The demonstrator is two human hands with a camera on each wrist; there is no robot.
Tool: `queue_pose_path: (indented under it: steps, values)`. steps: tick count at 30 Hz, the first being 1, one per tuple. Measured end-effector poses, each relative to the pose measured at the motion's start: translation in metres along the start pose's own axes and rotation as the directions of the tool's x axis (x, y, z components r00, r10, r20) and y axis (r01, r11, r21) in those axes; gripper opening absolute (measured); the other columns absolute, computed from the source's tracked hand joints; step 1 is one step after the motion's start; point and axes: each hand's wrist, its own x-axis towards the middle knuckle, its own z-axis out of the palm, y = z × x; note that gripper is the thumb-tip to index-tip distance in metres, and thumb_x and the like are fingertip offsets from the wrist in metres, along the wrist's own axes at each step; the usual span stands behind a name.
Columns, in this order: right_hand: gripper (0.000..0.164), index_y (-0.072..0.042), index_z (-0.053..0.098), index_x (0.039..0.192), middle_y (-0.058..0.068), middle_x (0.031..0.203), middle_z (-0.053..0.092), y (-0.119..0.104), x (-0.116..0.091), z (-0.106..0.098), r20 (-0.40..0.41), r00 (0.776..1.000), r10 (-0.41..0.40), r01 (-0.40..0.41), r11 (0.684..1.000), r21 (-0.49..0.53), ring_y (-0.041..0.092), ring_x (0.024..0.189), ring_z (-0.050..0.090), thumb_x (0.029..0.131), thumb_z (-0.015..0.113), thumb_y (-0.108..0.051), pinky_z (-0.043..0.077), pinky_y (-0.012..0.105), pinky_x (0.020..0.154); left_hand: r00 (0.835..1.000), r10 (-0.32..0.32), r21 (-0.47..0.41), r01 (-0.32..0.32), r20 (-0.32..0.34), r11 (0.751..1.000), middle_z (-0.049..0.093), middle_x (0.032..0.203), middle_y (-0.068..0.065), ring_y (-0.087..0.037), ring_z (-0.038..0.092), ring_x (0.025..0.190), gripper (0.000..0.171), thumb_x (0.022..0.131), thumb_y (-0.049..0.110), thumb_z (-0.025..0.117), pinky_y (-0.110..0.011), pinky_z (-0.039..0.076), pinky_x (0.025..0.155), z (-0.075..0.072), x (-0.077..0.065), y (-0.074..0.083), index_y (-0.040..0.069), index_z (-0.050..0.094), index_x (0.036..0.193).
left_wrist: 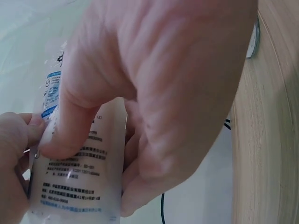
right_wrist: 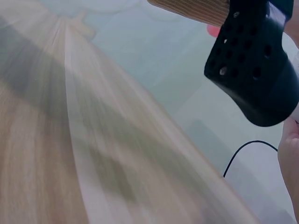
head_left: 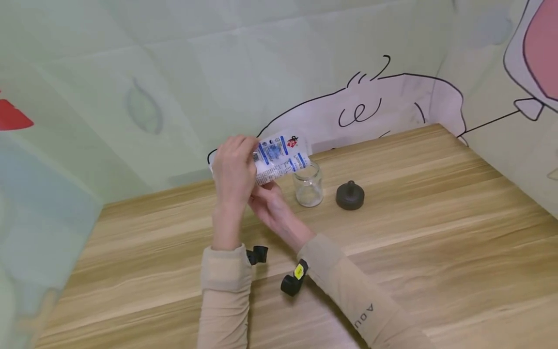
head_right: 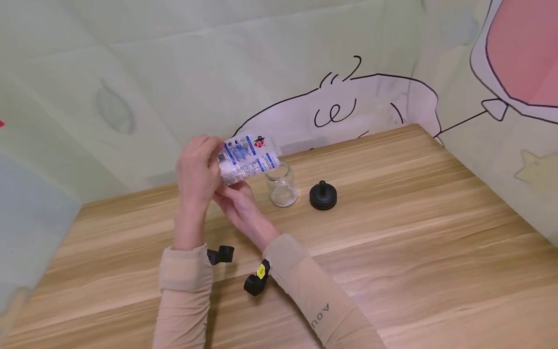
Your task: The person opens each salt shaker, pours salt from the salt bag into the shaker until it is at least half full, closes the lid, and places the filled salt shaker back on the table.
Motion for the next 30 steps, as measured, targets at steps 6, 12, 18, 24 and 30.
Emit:
queue_pose_path:
  steps: [6, 12, 18, 24, 30]
  values:
    - [0.051, -0.013, 0.041, 0.133, -0.007, 0.113, 0.055, 0.0017, 0.0, 0.0004, -0.001, 1.0, 0.016, -0.016, 1.0, 0.006, 0.006, 0.1, 0.057, 0.09, 0.031, 0.013, 0.048, 0.018, 0.092, 1.0, -0.003, -0.019, 0.003, -0.014, 1.0, 0.072, 0.093, -0.012, -0.029, 0.064, 0.088, 0.024, 0.085, -0.008, 0.051, -0.039, 0.051, 0.081, -0.0031, -0.0001, -0.0035, 0.003, 0.071, 0.091]
    - [0.053, -0.01, 0.038, 0.139, -0.007, 0.113, 0.057, 0.0002, 0.0004, -0.0006, -0.015, 1.0, 0.027, -0.027, 1.0, -0.008, 0.006, 0.101, 0.057, 0.091, 0.033, 0.012, 0.048, 0.02, 0.095, 1.0, -0.006, -0.028, 0.006, -0.007, 1.0, 0.071, 0.091, -0.013, -0.029, 0.063, 0.086, 0.022, 0.086, -0.009, 0.051, -0.039, 0.051, 0.08, -0.0039, -0.0002, -0.0058, 0.001, 0.07, 0.09]
    - [0.051, -0.011, 0.04, 0.14, -0.007, 0.114, 0.06, -0.0017, 0.0003, -0.0034, -0.022, 0.999, 0.033, -0.033, 0.999, -0.023, 0.007, 0.103, 0.059, 0.093, 0.038, 0.008, 0.048, 0.024, 0.098, 1.0, -0.016, -0.039, 0.016, 0.014, 0.999, 0.071, 0.091, -0.014, -0.028, 0.062, 0.086, 0.02, 0.086, -0.009, 0.052, -0.038, 0.051, 0.08, -0.0053, 0.0001, -0.0071, 0.0, 0.07, 0.09]
    - [0.046, -0.014, 0.043, 0.137, -0.007, 0.113, 0.062, -0.0029, 0.0, -0.0053, 0.005, 1.0, 0.016, -0.016, 1.0, 0.006, 0.008, 0.103, 0.059, 0.094, 0.043, 0.004, 0.047, 0.027, 0.099, 0.999, -0.01, -0.039, 0.012, 0.048, 0.999, 0.07, 0.092, -0.013, -0.029, 0.062, 0.087, 0.02, 0.089, -0.008, 0.051, -0.038, 0.051, 0.081, -0.0077, 0.0, -0.0089, 0.001, 0.069, 0.091]
    - [0.051, -0.012, 0.035, 0.145, -0.007, 0.115, 0.061, -0.0039, 0.0002, -0.0038, -0.009, 1.0, 0.015, -0.015, 1.0, -0.005, 0.007, 0.104, 0.059, 0.097, 0.037, 0.005, 0.047, 0.026, 0.099, 0.998, 0.013, -0.034, -0.011, 0.06, 0.999, 0.071, 0.093, -0.013, -0.028, 0.061, 0.087, 0.017, 0.09, -0.005, 0.053, -0.038, 0.05, 0.079, -0.0089, 0.0001, -0.0092, 0.001, 0.069, 0.093]
